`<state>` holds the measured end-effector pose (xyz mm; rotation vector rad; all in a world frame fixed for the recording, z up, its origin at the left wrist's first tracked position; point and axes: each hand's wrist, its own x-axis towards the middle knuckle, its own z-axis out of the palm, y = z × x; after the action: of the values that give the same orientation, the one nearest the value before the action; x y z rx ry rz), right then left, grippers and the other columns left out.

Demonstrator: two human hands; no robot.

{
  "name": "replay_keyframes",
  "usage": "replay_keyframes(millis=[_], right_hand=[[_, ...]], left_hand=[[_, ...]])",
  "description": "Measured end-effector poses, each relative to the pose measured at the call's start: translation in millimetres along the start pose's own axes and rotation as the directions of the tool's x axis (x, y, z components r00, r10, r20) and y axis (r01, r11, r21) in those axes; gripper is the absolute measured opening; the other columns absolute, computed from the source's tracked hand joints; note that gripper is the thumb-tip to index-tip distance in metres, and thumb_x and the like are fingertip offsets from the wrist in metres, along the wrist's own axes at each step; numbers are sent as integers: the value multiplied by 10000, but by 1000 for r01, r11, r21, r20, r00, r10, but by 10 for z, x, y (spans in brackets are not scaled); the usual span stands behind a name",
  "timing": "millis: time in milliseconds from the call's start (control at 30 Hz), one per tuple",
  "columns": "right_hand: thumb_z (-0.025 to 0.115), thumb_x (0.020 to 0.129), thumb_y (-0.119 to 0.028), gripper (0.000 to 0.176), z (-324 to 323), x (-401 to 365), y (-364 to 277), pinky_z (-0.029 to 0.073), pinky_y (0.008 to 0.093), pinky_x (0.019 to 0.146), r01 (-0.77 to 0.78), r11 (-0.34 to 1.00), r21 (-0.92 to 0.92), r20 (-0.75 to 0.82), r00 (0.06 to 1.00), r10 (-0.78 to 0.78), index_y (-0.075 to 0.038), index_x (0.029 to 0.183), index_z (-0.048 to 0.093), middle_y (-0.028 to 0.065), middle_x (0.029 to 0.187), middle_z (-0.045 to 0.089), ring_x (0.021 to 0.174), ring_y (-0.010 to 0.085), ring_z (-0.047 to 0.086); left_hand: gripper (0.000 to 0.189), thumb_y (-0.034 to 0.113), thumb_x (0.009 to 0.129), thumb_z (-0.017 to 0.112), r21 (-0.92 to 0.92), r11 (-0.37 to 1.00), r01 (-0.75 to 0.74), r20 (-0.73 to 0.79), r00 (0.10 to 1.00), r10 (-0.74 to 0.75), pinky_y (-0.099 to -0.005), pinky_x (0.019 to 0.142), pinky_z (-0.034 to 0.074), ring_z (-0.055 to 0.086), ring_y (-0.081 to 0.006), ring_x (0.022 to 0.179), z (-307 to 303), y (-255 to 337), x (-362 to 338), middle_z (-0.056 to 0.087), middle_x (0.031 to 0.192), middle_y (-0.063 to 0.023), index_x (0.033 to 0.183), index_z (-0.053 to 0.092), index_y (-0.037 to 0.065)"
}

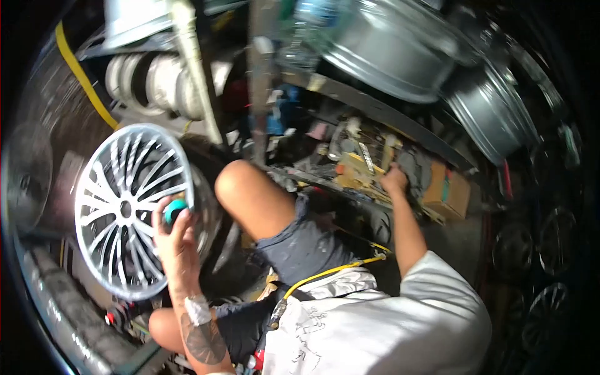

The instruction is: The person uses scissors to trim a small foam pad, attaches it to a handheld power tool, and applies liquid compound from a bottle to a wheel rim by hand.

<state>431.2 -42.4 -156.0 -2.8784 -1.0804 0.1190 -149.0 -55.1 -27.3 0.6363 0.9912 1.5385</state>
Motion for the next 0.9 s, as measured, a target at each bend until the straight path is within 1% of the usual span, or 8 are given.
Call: replay_keyframes(millis=[67,133,167,367,633,700,733,900], right_hand=[[799,737,-245,732,359,349,280,575,409,707,60,977,204,-47,998,-51,-71,1377,489,175,1051,699,901,281,705],[719,833,-203,451,532,536,486,481,370,491,-205,432,878,206,978,45,-30,1228,583,66,832,652,616,218,614],[736,837,-157,363,286,472,521,434,322,495,-308,277,910,378,891,-252,-15,1143,603,44,787,612,541,150,506],[641,834,-174,216,-369,-348,174,459,313,687,-580,-252,775,567,814,-129,-47,997,581,60,859,592,737,179,571],[522,797,-178,541,-595,-1951,-684,500,369,689,-317,47,947,260,677,-688,-25,1314,477,103,990,603,771,223,590],[538,873,-249,525,-765,-2444,-948,468,305,731,78,369,926,246,618,-747,27,1319,522,100,1121,609,838,180,567],[497,939,-261,497,-559,-2544,-1008,424,258,850,503,175,846,-104,478,-872,53,1321,544,103,1192,600,969,156,549],[562,961,-140,449,-261,-2433,-880,368,261,954,160,178,971,66,538,-841,61,1361,530,97,1302,536,1052,136,503]], left_hand=[[439,41,833,751,-22,1000,-12,-34,999,11,-311,855,533,617,-162,925,16,59,-39,608,1064,-71,1231,568,20],[427,78,828,772,-31,999,-11,-1,1000,11,-248,771,485,603,-115,866,-142,41,2,639,993,-27,1214,599,18],[443,103,822,789,-35,999,-33,-32,999,32,-237,749,463,593,-102,856,-183,30,8,642,1002,-23,1213,602,10],[518,35,903,687,-205,979,2,27,1000,4,-303,926,553,660,-191,1062,-288,168,-29,649,1170,-109,1368,469,-33],[504,88,949,628,-191,981,-22,-43,999,14,-320,729,599,705,-242,930,-375,151,-99,651,1151,-161,1411,431,47],[478,78,956,611,-221,975,-17,-34,999,9,-317,722,601,705,-235,919,-372,151,-112,651,1152,-149,1402,442,49],[465,72,960,603,-234,972,-14,-25,1000,8,-315,719,603,705,-231,914,-368,161,-117,651,1153,-144,1398,447,49],[335,110,985,552,-210,976,-63,-31,998,58,-297,775,524,633,-158,888,-442,131,-64,648,1149,-122,1314,541,44]])
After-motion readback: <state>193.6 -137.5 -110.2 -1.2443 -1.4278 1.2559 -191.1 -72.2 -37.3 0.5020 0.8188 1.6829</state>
